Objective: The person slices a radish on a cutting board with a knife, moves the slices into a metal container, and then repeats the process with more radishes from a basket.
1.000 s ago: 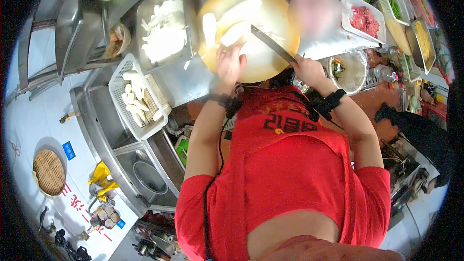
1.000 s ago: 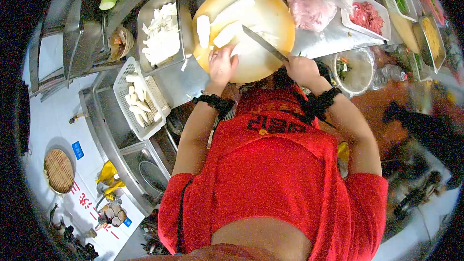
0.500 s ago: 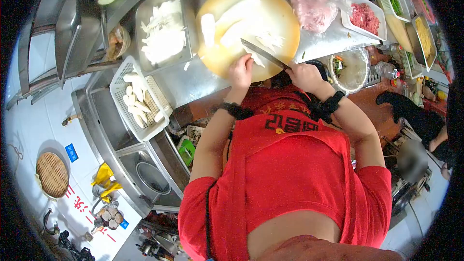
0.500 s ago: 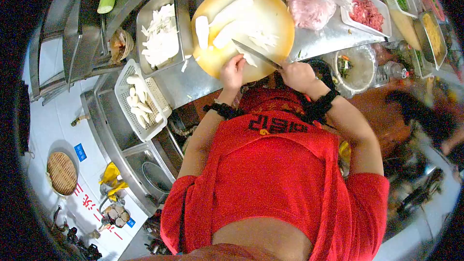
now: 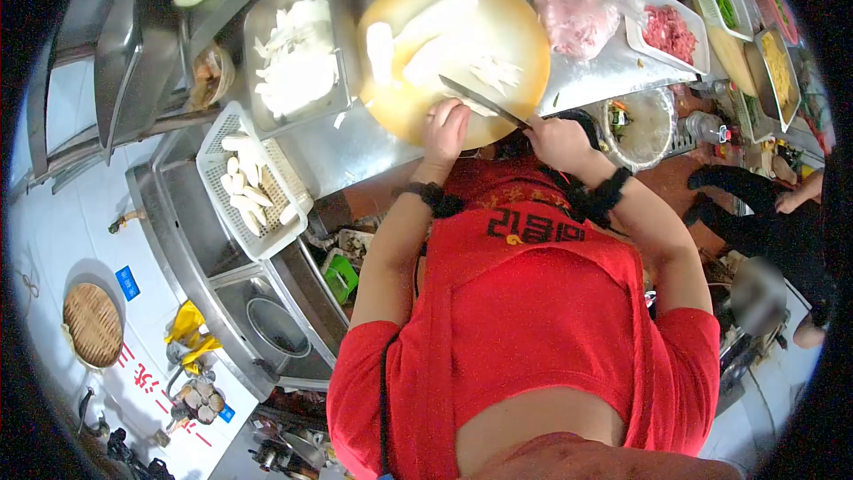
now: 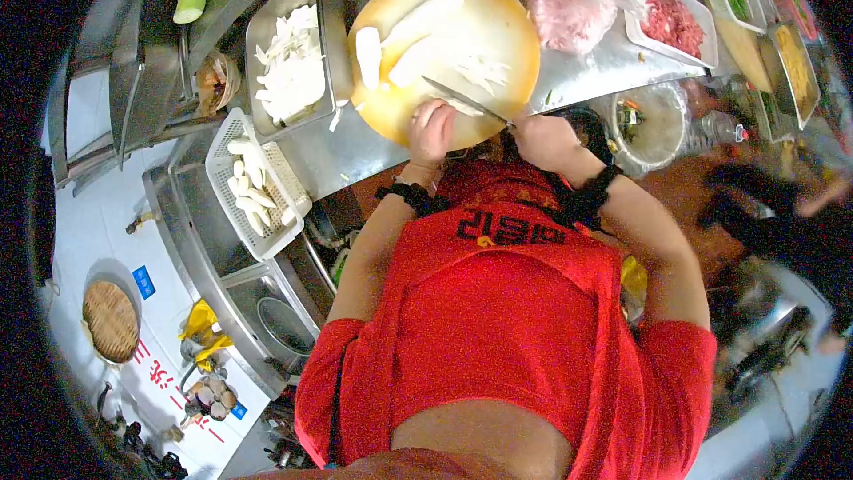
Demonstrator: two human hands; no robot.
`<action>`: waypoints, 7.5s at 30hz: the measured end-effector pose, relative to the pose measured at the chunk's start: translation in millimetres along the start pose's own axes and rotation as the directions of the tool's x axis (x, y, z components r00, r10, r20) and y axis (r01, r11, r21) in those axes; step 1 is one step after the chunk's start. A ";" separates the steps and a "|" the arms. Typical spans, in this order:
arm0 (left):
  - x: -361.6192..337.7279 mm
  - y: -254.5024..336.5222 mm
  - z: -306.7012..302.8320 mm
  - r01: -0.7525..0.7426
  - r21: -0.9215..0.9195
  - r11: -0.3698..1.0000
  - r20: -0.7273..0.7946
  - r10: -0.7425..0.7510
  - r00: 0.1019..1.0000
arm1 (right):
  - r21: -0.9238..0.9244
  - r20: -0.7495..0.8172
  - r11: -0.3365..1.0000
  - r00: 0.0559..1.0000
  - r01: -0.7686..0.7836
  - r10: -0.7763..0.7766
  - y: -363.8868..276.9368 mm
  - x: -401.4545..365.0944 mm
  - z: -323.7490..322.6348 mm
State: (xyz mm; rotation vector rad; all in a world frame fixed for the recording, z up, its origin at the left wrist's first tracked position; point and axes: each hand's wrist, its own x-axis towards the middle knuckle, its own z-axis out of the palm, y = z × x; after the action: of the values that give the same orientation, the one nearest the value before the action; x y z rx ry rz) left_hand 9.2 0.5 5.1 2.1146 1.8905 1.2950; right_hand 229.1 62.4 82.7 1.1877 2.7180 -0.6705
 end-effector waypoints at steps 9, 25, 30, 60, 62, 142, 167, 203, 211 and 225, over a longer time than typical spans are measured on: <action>-5.6 1.4 2.9 0.058 -0.002 0.998 0.022 -0.058 0.998 | 0.006 0.026 1.000 1.000 0.015 -0.015 -0.3 -4.9 -14.4; -4.9 -0.1 1.9 0.011 0.025 1.000 0.005 -0.012 1.000 | -0.076 0.031 0.996 0.999 0.039 -0.037 -0.3 8.9 -1.0; -6.1 1.1 4.0 0.020 0.021 1.000 -0.009 -0.020 1.000 | -0.029 -0.011 0.999 1.000 0.019 -0.019 -7.7 -1.5 -11.2; -4.9 -1.3 2.6 -0.024 0.048 0.999 -0.036 0.025 0.999 | 0.026 0.094 1.000 0.996 -0.013 0.011 -7.2 -6.3 -28.6; -3.7 -0.2 1.3 -0.033 0.059 0.998 -0.035 0.035 0.999 | 0.013 0.091 1.000 0.996 0.002 -0.003 -4.1 -7.9 -27.0; 105.0 -146.0 -161.2 0.501 0.710 0.495 -0.333 -0.392 0.858 | -0.266 -0.244 0.916 0.898 0.301 -0.366 -112.5 130.8 -141.8; 60.1 -13.1 -16.5 -0.267 0.324 0.908 0.470 0.090 0.878 | 0.121 -0.202 0.964 0.945 -0.237 0.257 60.8 -21.6 -5.6; -94.4 -198.3 -317.5 0.924 0.374 -0.081 -0.697 -0.681 0.223 | 0.255 -0.147 0.959 0.976 -0.120 0.161 56.1 -9.4 -8.1; -108.2 -197.2 -326.6 0.844 0.417 -0.337 -0.542 -0.838 -0.067 | 0.308 -0.148 0.947 0.979 -0.089 0.140 43.0 -7.1 -4.2; -109.9 -208.8 -314.5 0.958 0.266 -0.107 -0.451 -0.892 0.026 | 0.341 0.087 0.928 0.988 -0.149 0.127 16.8 -6.1 -13.7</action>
State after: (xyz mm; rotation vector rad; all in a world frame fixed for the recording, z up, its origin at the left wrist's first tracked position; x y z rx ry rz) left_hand -333.3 -189.1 42.2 0.0215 2.9490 0.4478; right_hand 246.5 74.3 90.6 1.3846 2.5002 -1.1818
